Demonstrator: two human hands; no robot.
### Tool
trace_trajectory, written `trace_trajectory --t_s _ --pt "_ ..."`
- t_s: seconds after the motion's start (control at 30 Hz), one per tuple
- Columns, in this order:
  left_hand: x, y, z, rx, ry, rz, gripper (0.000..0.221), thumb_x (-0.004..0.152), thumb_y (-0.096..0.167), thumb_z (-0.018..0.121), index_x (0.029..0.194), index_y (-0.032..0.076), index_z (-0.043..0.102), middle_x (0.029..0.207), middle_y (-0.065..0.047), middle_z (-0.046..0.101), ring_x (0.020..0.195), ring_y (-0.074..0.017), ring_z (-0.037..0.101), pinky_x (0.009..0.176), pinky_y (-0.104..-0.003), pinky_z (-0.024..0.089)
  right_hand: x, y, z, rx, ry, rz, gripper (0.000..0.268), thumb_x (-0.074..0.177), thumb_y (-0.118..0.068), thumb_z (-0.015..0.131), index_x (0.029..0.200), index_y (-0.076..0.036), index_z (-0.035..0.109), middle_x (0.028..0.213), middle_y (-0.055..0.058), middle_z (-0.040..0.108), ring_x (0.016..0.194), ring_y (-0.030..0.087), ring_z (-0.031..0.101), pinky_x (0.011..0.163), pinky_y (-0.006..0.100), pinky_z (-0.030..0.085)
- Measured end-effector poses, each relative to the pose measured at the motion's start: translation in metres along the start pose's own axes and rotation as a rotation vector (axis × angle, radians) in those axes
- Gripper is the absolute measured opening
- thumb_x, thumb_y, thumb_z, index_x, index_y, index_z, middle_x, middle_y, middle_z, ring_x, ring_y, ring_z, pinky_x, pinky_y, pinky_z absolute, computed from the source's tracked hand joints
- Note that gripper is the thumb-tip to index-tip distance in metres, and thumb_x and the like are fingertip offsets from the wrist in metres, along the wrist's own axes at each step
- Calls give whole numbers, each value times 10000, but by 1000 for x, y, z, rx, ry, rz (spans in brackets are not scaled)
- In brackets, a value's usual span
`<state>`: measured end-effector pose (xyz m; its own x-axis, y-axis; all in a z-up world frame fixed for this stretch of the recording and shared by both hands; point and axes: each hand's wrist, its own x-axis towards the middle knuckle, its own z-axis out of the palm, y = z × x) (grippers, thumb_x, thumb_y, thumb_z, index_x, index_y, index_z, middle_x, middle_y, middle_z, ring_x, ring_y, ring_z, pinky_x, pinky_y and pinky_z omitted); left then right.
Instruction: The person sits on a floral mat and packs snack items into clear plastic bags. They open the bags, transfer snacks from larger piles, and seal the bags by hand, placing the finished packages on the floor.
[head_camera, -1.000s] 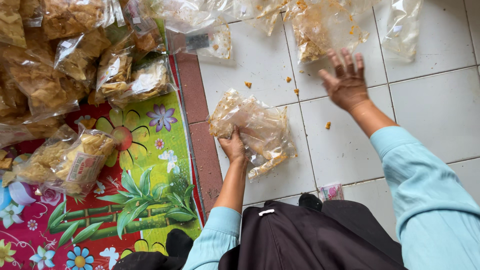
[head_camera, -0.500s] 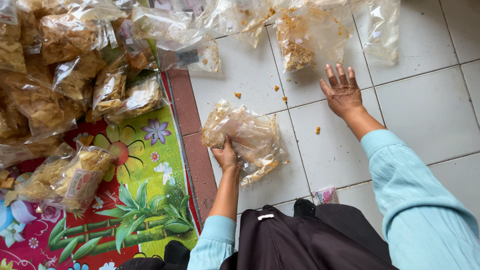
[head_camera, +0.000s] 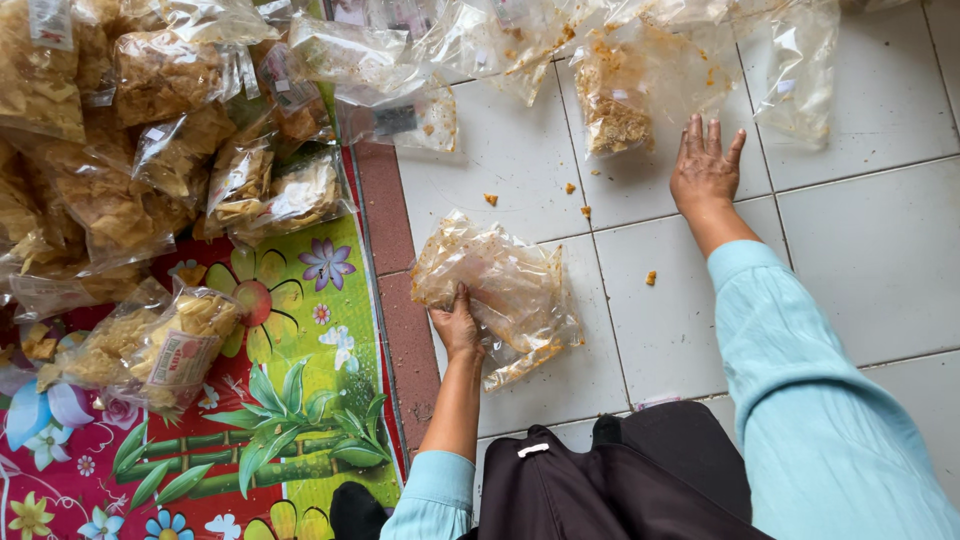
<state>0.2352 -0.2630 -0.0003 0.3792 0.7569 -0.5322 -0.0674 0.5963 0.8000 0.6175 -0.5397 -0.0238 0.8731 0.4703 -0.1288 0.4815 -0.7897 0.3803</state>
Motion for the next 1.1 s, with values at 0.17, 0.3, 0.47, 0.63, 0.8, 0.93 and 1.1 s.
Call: trace_trajectory --t_s 0.17,0.3,0.47,0.63,0.8,0.93,1.1 --pt "1 2 0 24 -29 49 567 904 149 751 1403 94 487 1314 -74 647 1209 -217 617 1053 -379 486 -77 59 19 -301 60 -82 644 944 -123 282 1581 -70 358 1692 37 194 1518 282 176 1153 631 52" --pt "0 4 0 66 -2 -32 592 896 167 735 1415 125 455 1328 -60 634 1223 -205 612 1068 -380 493 -135 118 -5 77 -4 -3 216 1059 -79 485 946 -144 657 1518 60 437 1460 288 347 1302 551 193" --pt "-2 7 3 75 -17 -13 615 900 176 747 1440 98 464 1350 -80 634 1235 -218 613 1077 -386 483 -70 120 -46 531 435 91 291 994 40 625 1251 -46 520 1297 198 405 1310 368 412 1168 591 358" --pt "-6 10 4 28 -20 -11 657 879 181 764 1443 127 433 1337 -68 626 1226 -208 609 1071 -379 481 104 40 -79 1362 410 290 685 1054 -143 792 1549 -161 319 1459 222 331 1317 338 501 1070 421 524" --pt "-6 13 8 55 17 -1 628 883 177 762 1426 118 453 1320 -67 631 1211 -201 610 1062 -360 488 202 -11 -90 850 525 204 1092 788 -459 938 1580 -132 261 1533 275 215 1388 538 302 1085 683 349" --pt "-8 10 8 55 31 4 602 893 182 754 1415 112 463 1314 -61 636 1206 -190 613 1049 -344 492 214 -38 -72 578 495 169 1007 660 -665 901 1395 -144 451 1474 382 178 1375 668 238 1016 851 269" --pt "-5 4 9 81 45 24 579 903 188 764 1402 91 487 1303 -72 648 1194 -203 620 1041 -354 498 200 -63 -58 853 165 321 366 863 -289 752 1118 -109 562 1347 176 476 1275 404 439 1094 597 342"
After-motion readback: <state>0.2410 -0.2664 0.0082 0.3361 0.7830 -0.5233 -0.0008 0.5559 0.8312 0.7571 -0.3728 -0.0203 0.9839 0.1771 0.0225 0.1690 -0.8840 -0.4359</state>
